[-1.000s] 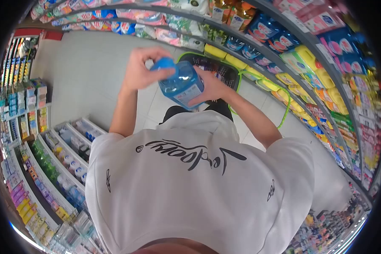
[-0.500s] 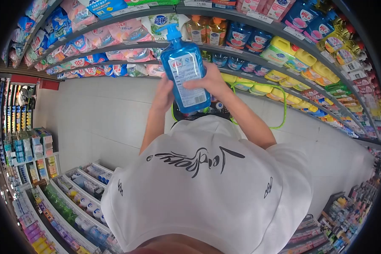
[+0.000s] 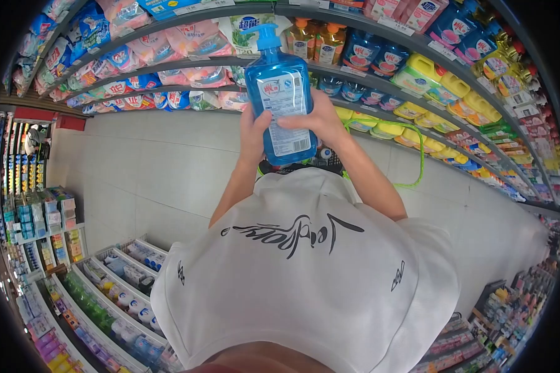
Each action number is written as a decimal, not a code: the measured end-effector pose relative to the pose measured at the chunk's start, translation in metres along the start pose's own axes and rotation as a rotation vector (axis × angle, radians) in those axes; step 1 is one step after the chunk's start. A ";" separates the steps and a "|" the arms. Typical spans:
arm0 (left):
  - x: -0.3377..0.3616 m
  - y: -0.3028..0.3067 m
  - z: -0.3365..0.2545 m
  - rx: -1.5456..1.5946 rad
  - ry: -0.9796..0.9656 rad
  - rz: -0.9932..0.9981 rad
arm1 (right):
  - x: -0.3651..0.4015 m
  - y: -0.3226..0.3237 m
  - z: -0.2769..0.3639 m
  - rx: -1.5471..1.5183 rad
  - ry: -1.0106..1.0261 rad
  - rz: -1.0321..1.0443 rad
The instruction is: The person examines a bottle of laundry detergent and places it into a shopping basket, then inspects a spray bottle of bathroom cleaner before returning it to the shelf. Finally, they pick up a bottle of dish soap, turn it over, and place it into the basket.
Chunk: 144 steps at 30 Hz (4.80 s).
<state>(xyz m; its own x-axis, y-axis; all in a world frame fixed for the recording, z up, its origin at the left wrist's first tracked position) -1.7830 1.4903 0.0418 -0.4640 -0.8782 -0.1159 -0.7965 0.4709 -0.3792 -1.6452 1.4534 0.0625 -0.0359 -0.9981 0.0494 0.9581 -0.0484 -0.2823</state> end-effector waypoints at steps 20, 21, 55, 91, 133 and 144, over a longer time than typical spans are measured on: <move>0.031 0.028 0.009 0.214 0.061 -0.053 | 0.015 -0.024 -0.018 0.056 -0.129 -0.004; 0.033 0.030 0.011 0.238 0.075 -0.064 | 0.015 -0.025 -0.021 0.032 -0.127 0.019; 0.055 0.042 0.016 0.379 0.141 -0.068 | 0.023 -0.040 -0.024 0.197 -0.067 0.105; 0.067 0.045 0.015 0.213 0.120 -0.120 | 0.029 -0.053 -0.045 0.158 -0.123 -0.053; 0.052 0.039 0.024 0.116 0.117 -0.110 | 0.019 -0.032 -0.043 0.394 -0.022 -0.068; 0.051 0.043 0.026 0.087 0.115 -0.106 | 0.016 -0.034 -0.043 0.402 -0.024 -0.065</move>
<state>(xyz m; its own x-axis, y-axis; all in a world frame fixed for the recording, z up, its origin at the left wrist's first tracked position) -1.8313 1.4637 -0.0040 -0.4240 -0.9051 0.0328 -0.8093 0.3624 -0.4622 -1.6907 1.4375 0.0318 -0.0984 -0.9920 0.0788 0.9890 -0.0886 0.1188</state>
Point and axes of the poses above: each hand's wrist, its own x-axis away from the middle knuckle, its own y-axis out of the back of the hand, z = x × y, the point moved 5 cm from there along -x, towards the middle knuckle, and after that the axes turned 3 degrees about -x, right-handed, at the moved point
